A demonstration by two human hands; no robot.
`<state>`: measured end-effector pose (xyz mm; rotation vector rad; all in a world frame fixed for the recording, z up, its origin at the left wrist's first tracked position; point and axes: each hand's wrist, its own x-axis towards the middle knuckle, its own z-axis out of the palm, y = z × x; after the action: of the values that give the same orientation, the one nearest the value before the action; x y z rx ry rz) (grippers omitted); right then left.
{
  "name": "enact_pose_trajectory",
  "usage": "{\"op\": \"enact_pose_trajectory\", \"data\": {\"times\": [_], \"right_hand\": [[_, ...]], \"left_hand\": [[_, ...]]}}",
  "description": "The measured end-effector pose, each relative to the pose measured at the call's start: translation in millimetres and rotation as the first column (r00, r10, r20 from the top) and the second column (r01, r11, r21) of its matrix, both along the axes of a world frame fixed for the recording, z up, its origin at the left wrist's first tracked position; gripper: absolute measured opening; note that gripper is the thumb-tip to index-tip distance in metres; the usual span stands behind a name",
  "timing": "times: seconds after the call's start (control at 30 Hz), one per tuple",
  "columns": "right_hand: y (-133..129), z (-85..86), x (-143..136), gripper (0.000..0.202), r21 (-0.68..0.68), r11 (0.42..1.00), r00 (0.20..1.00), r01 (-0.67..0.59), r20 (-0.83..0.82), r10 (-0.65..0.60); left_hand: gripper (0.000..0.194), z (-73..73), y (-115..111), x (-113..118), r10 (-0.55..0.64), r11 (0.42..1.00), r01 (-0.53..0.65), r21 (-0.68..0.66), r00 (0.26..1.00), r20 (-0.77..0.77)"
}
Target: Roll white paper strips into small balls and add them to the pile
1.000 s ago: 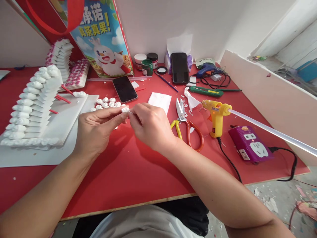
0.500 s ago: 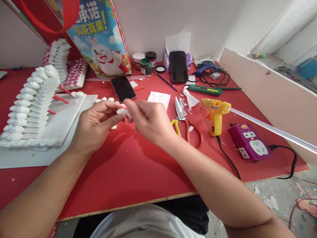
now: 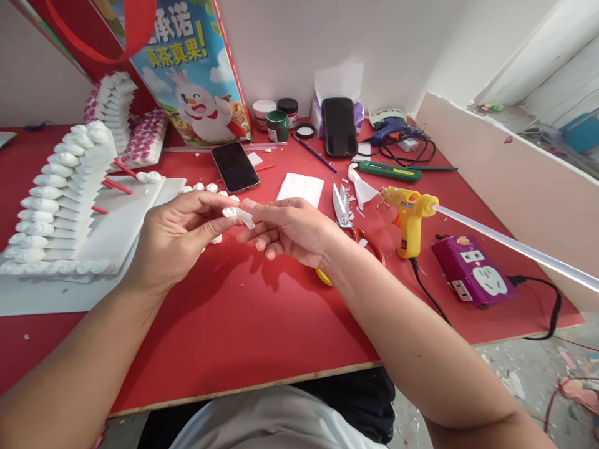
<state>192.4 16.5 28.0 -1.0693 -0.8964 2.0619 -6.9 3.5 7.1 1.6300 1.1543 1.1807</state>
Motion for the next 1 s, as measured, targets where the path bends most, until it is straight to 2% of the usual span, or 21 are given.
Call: {"op": "enact_pose_trajectory", "data": {"times": [0.23,0.37,0.5,0.8,1.0], "right_hand": [[1.1,2.2,1.1,0.017,-0.053,0.999,0.998,0.014,-0.054,-0.017],[1.9,1.4,2.9,0.013,-0.055,0.998,0.998,-0.016,-0.067,0.013],[1.8,1.1,4.5,0.019,-0.007,1.0,0.999,-0.03,-0.037,0.029],[-0.1,4.5,3.0,0.012,0.075,0.997,0.993,0.015,0.12,-0.024],[-2.0,4.0,1.1,0.015,0.238,0.971,0.973,0.027,0.217,-0.08]], "left_hand": [[0.02,0.8,-1.9,2.4,-0.054,0.998,0.054,-0.012,0.998,0.028],[0.019,0.8,-2.3,2.0,-0.055,0.998,0.055,-0.004,0.998,0.016],[0.021,0.8,-2.2,1.9,-0.059,0.998,0.059,-0.011,0.998,0.014],[0.023,-1.1,-0.5,1.1,-0.053,0.998,0.054,-0.034,0.999,0.011],[0.02,-2.0,-0.8,1.2,-0.071,0.996,0.071,-0.048,0.997,0.009]]}}
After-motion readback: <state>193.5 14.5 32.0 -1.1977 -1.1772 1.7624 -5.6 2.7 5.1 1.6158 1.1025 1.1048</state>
